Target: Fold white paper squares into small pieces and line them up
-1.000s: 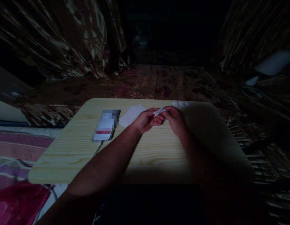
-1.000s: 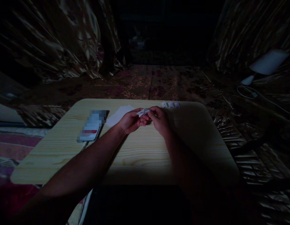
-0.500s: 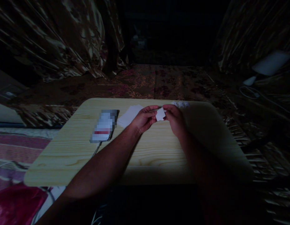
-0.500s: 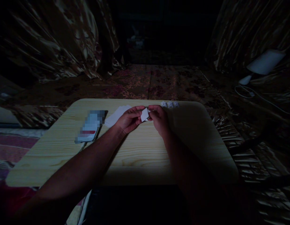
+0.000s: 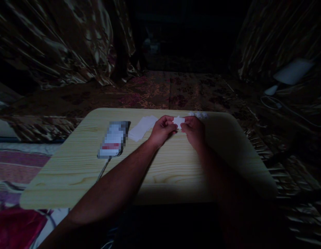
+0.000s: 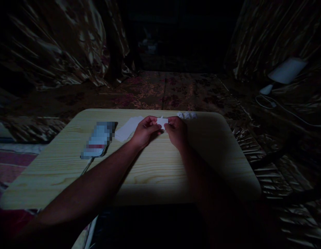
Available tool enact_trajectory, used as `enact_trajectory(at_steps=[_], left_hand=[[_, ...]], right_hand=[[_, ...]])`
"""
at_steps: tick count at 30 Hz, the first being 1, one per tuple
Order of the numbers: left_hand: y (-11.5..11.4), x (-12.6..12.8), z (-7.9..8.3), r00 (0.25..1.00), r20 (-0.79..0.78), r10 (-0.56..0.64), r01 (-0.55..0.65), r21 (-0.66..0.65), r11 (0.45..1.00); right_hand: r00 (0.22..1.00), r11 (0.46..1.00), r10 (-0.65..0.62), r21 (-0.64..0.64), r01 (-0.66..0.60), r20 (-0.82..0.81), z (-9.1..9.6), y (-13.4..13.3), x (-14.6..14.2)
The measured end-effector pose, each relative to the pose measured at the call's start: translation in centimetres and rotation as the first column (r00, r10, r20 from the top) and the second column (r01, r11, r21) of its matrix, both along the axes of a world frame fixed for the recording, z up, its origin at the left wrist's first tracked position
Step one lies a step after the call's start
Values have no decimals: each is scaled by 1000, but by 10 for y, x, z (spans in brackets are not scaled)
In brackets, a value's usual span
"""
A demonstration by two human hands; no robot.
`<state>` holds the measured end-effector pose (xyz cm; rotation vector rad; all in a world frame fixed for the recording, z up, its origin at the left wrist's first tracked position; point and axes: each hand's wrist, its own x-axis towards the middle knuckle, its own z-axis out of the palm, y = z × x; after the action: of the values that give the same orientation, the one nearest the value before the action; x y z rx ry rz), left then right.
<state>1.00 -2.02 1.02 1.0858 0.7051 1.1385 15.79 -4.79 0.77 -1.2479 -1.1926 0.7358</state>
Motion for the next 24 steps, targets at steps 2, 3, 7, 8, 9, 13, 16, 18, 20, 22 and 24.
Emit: enact_trajectory(at_steps=[2,3,7,8,9,13,16,18,20,22,24], left_hand=[[0,-1,2,999,-30,41,-38,95,995],[0,-2,3,997,-50,58,-51,138,989],[-1,-7,5,986,-136,92,-60,222,973],[-1,-7,4,984,-148,95,-59,227,972],[-1,-7,4,984,-154,94,-57,229,972],[0,-5,-1,984,-156,91,-53,230,972],[1,-4,-4,981,-172,84,-42,237,971],[2,-4,-6,978,-190,86,-40,233,972],[3,-4,-8,975,-202,89,-43,220,975],[3,-4,-9,976,-199,86,-45,201,979],[3,-4,-9,979,-186,80,-47,178,983]], right_hand=[[997,1000,11,6,-12,82,0,-1,1],[994,1000,27,11,-29,107,-1,-1,1],[985,996,71,44,-79,156,-5,-2,0],[983,996,71,47,-80,170,-6,-2,0],[980,996,69,46,-79,186,-6,-3,0],[970,997,55,36,-65,235,-4,-4,2],[962,998,47,35,-59,270,-2,-4,2],[955,998,43,39,-56,292,-1,-4,2],[952,997,44,45,-60,302,-2,-4,2],[953,996,47,53,-65,299,-3,-4,2],[956,996,50,55,-69,291,-4,-3,3]])
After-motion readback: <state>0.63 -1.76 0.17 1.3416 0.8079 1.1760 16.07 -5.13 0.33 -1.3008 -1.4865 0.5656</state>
